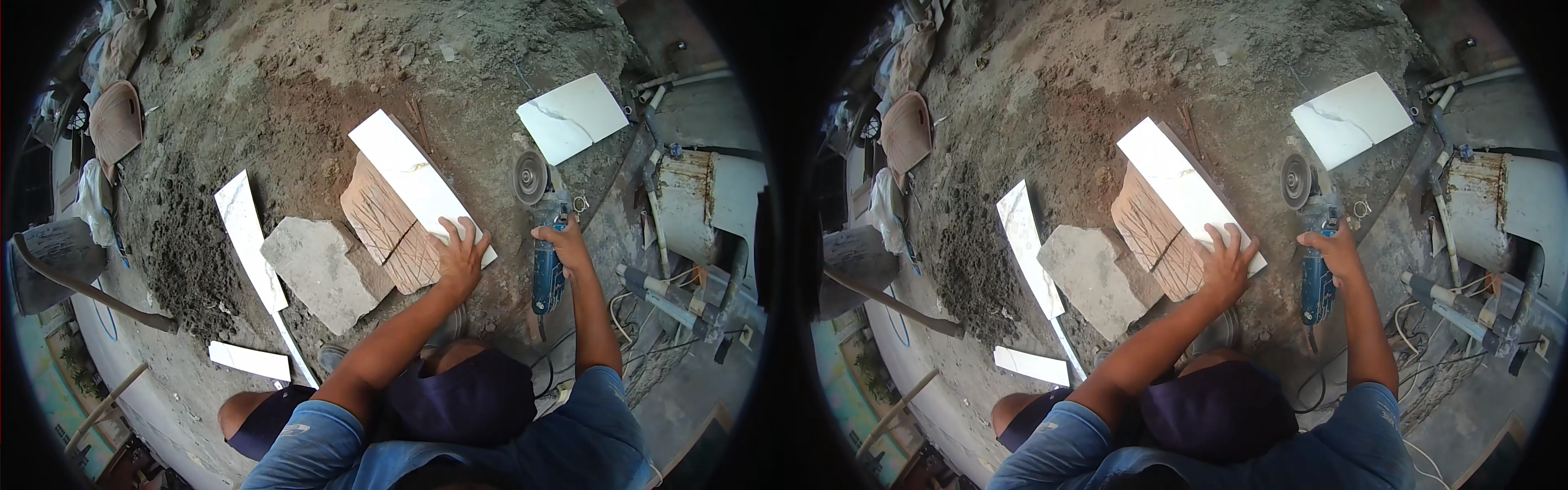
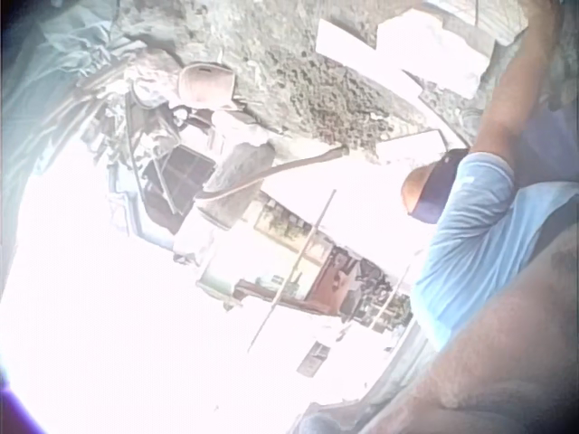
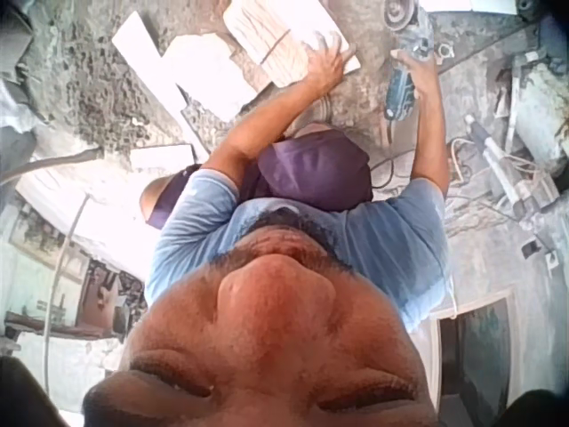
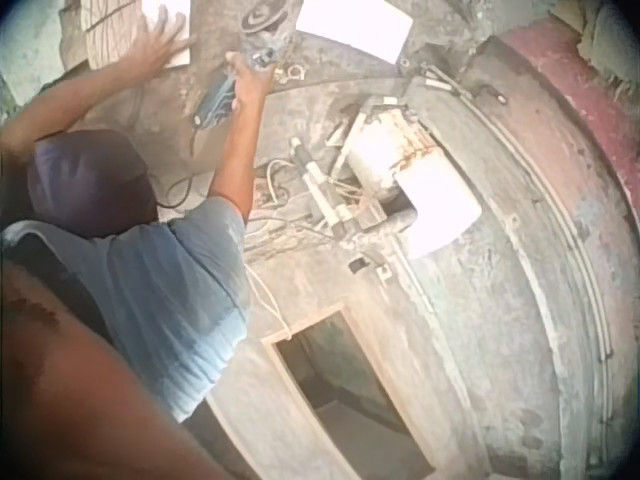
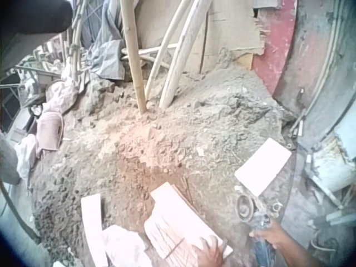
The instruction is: The person holds a ceramic tile piece and cuts along its edge using an angle grinder.
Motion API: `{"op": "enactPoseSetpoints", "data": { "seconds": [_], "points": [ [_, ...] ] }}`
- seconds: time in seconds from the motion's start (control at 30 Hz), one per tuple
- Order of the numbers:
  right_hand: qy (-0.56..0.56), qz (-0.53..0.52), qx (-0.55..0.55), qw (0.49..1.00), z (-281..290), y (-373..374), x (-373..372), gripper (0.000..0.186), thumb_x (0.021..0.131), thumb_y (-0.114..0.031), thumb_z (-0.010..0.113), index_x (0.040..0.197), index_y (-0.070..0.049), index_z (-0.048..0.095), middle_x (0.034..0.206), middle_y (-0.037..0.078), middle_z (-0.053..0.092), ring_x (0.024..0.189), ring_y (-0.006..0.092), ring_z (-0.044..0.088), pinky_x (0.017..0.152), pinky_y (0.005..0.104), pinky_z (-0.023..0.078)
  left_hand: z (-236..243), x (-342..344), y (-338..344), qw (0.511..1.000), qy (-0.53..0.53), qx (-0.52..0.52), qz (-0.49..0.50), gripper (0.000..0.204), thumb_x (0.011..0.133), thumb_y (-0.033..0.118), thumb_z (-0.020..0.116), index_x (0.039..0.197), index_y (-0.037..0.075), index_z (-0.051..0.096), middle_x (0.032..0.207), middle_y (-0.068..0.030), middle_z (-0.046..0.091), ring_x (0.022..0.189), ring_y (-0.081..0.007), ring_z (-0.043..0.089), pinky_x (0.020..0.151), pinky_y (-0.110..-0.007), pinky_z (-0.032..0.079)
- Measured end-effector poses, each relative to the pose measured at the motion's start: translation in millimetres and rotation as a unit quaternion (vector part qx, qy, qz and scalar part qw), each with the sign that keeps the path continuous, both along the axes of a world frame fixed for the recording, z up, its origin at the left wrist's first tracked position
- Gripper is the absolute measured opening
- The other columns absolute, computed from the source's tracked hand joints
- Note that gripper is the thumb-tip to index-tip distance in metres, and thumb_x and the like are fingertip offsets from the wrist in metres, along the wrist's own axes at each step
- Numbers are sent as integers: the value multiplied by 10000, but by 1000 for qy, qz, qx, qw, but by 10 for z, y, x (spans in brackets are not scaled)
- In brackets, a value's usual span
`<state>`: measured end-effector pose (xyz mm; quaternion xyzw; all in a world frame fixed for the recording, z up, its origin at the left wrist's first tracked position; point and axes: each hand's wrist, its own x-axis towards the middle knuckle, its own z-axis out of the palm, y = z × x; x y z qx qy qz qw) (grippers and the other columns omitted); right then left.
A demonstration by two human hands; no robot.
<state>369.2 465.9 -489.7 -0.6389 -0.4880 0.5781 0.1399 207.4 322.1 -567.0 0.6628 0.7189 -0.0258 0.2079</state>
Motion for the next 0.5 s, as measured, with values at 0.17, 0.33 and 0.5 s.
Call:
{"op": "enactPoseSetpoints", "data": {
  "seconds": [0.17, 0.33, 0.5],
  "points": [
    [23, -42, -19, 999, 301, -211, 317, 645, 662, -105, 804, 1218, -4, 492, 970, 84, 616, 825, 182, 628, 716, 331, 529, 344, -15, -272, 997, -3, 73, 11, 640, 845, 165, 593, 1454, 134, 401, 1433, -301, 337, 1306, -604, 317, 869, -736, 412],
    [42, -79, 35, 995, 403, -305, 764, 589, 676, -102, 784, 1192, -11, 513, 960, 79, 621, 811, 177, 626, 703, 325, 526, 1203, -511, -401, 984, -5, 176, 14, 545, 862, 38, 497, 1382, -89, 392, 1371, -319, 463, 1281, -479, 470, 962, -515, 483],
    [69, -88, 43, 993, 513, -463, 914, 565, 672, -107, 786, 1165, -15, 526, 940, 67, 620, 783, 168, 618, 677, 324, 518, 1621, -1102, -358, 959, -20, 280, 26, 395, 867, -25, 472, 1251, -113, 476, 1226, -332, 570, 1165, -424, 576, 974, -441, 487]
  ]
}}
